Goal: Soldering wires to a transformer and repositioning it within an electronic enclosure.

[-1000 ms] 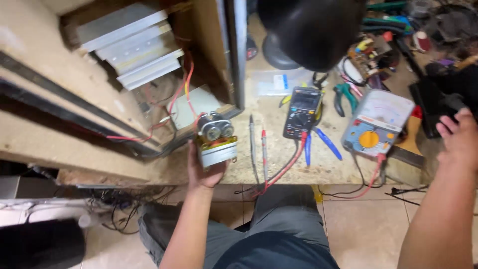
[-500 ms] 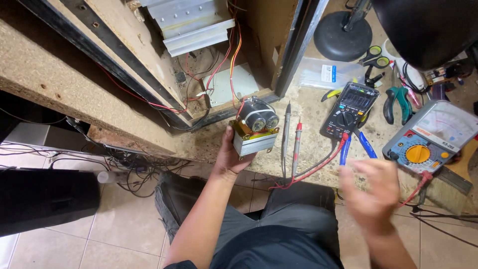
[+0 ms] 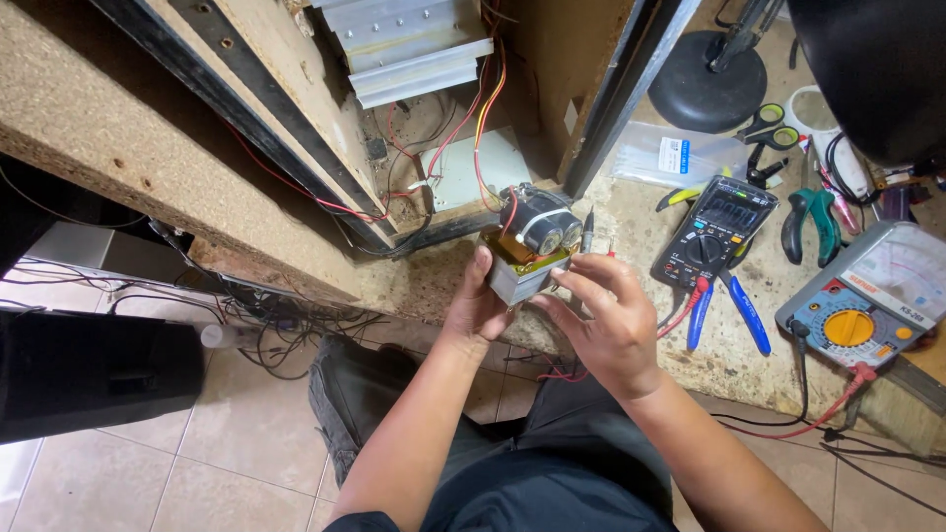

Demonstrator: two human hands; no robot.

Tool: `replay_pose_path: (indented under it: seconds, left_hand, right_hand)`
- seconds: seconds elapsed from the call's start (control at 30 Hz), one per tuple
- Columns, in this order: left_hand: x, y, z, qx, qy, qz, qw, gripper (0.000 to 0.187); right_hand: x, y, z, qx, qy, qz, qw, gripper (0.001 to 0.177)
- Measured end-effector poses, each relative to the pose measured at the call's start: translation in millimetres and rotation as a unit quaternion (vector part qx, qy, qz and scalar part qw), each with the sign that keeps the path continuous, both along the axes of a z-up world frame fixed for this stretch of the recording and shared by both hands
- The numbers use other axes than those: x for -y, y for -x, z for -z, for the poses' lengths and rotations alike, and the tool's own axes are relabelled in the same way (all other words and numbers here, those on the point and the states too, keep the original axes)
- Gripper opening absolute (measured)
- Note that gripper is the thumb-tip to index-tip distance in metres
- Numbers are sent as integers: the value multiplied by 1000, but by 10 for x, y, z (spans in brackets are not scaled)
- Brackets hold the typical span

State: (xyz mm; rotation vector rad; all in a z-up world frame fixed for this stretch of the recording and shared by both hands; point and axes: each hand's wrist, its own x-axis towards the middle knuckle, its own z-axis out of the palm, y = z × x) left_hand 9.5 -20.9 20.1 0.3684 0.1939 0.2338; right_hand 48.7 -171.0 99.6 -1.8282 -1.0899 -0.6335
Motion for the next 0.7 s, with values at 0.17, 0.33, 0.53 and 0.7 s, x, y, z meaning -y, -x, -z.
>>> replay_pose_path:
  seconds: [0.17,0.33,0.53,0.7]
  left_hand:
    - [13,-30,-125,-13,62,5,998,63]
    - [-103,-180,-91,-78,180,18,980,75]
    - [-147,-203,165,-84,184,39,979,94]
    - [-182,-292,208,-100,172,25,980,95]
  right_hand:
    - [-61,-88,-46,-15,-11,-12,1000,39]
    - [-143,-125,-53,84,34,23,996,40]
    - [-168,-173,-104,109,44,10,993,36]
    - [-161,-203,-100,122,59,18,991,34]
